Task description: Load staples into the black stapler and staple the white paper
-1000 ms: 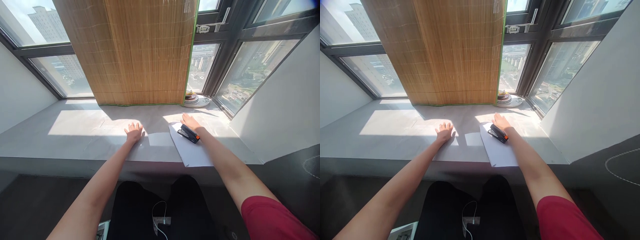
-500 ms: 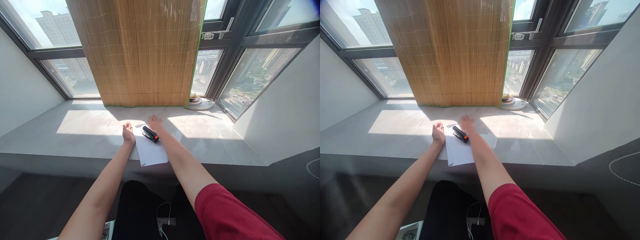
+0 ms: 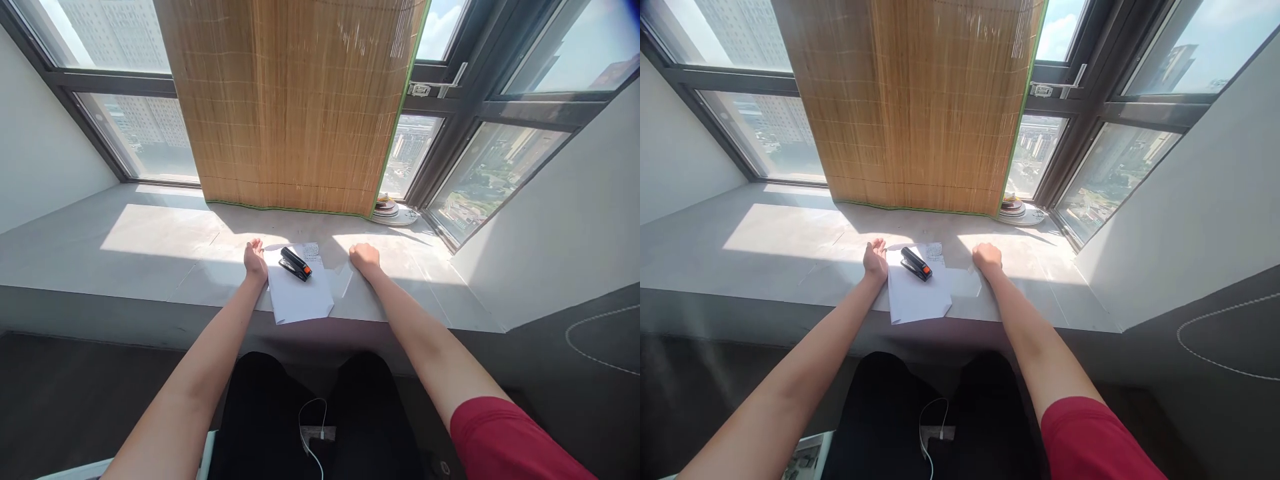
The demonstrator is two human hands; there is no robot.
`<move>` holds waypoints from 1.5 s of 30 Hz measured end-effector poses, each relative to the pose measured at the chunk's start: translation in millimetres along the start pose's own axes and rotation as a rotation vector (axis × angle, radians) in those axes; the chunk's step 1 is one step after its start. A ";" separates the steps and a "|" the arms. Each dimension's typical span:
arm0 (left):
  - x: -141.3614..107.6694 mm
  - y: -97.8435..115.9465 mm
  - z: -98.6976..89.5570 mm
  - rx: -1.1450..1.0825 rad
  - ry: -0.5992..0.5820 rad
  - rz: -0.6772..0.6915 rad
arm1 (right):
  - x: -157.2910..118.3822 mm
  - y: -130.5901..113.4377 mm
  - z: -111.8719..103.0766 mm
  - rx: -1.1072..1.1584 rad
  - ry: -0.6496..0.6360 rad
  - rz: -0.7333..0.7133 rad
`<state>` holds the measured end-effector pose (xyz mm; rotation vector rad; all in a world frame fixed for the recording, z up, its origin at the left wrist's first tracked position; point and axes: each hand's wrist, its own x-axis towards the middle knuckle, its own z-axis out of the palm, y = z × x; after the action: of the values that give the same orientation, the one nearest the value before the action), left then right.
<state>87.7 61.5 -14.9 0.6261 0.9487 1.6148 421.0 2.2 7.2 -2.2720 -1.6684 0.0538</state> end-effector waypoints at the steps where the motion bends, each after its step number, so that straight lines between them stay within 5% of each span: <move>1: 0.3 0.0 0.2 0.006 0.003 0.001 | -5.0 12.7 0.3 -0.015 -0.007 0.027; 4: 1.6 -0.1 -0.1 0.019 0.013 -0.003 | -11.8 25.5 5.5 -0.037 -0.022 0.080; 13: 5.3 -3.0 -2.0 0.009 0.021 0.014 | -22.4 9.6 4.0 0.012 -0.007 0.023; 16: 6.5 -4.4 -1.8 0.001 0.029 0.019 | -39.0 -20.8 8.0 0.251 0.040 -0.102; 19: 7.4 -5.1 -2.4 -0.005 0.025 0.029 | -57.1 -69.0 20.8 0.616 0.027 -0.384; 22: 7.0 -4.4 -2.6 0.004 0.018 0.038 | -72.5 -109.2 36.1 0.615 -0.095 -0.547; 25: 6.1 -3.4 -1.8 0.019 0.033 0.042 | -82.6 -121.9 44.5 0.515 -0.158 -0.479; 28: 6.4 -4.0 -1.3 0.051 0.033 0.060 | -86.4 -104.3 40.9 0.431 -0.128 -0.358; 37: -1.6 -6.9 -4.3 0.347 -0.115 0.073 | -89.1 14.7 11.0 0.263 0.022 -0.161; 41: -16.4 -5.8 5.3 0.462 -0.279 0.137 | -91.0 24.7 14.9 0.251 0.056 -0.138; 45: -44.7 -17.0 25.6 0.766 -0.527 0.393 | -87.1 20.0 12.9 0.187 0.143 -0.171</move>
<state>128.8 26.2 -11.8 1.7587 1.0648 1.2571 409.0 -81.6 -24.3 -1.9441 -1.7002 0.0070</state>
